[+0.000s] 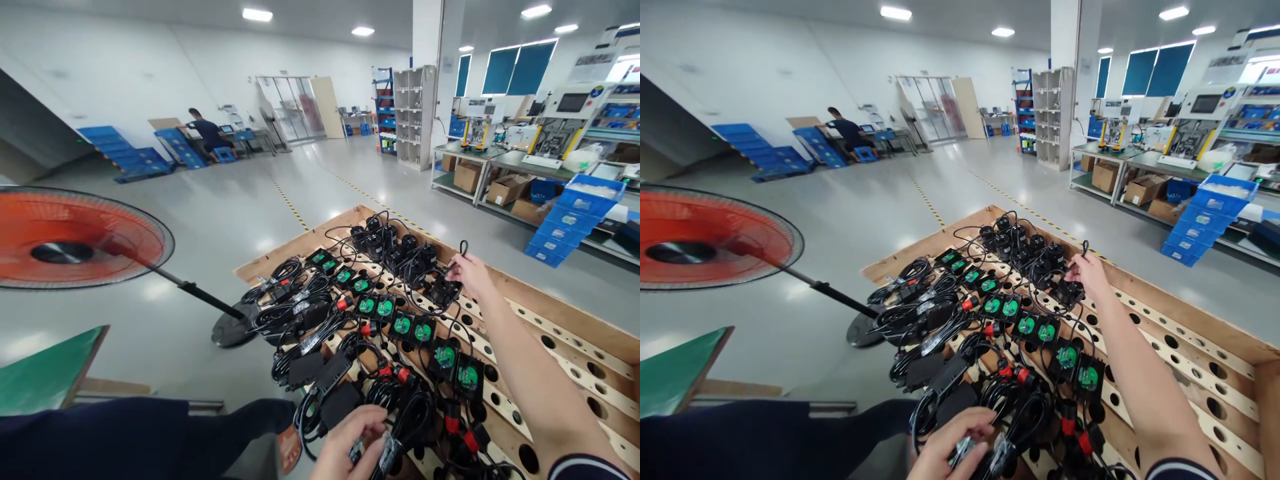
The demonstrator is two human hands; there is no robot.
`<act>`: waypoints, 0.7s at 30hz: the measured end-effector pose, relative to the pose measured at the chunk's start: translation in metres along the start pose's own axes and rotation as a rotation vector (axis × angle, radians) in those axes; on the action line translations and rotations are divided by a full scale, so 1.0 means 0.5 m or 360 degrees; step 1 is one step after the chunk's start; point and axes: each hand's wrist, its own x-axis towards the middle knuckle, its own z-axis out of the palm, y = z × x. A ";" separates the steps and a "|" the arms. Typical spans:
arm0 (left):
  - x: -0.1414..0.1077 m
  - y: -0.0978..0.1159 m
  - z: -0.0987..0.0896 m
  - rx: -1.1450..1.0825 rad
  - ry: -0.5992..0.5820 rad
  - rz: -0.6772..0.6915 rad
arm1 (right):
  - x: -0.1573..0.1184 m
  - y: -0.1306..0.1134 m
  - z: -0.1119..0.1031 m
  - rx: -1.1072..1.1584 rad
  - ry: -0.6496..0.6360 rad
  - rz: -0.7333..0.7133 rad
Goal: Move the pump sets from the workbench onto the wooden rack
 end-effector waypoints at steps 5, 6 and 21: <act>0.156 0.073 0.053 0.0209 -0.0219 0.0171 | 0.011 0.006 0.070 0.0249 -0.0204 0.0232; 0.198 0.082 0.067 0.0297 -0.0265 0.0258 | 0.009 0.011 0.075 0.0252 -0.0217 0.0278; 0.503 -0.039 0.213 0.1453 -0.0623 0.0410 | 0.022 0.043 0.079 -0.0091 0.0187 0.0221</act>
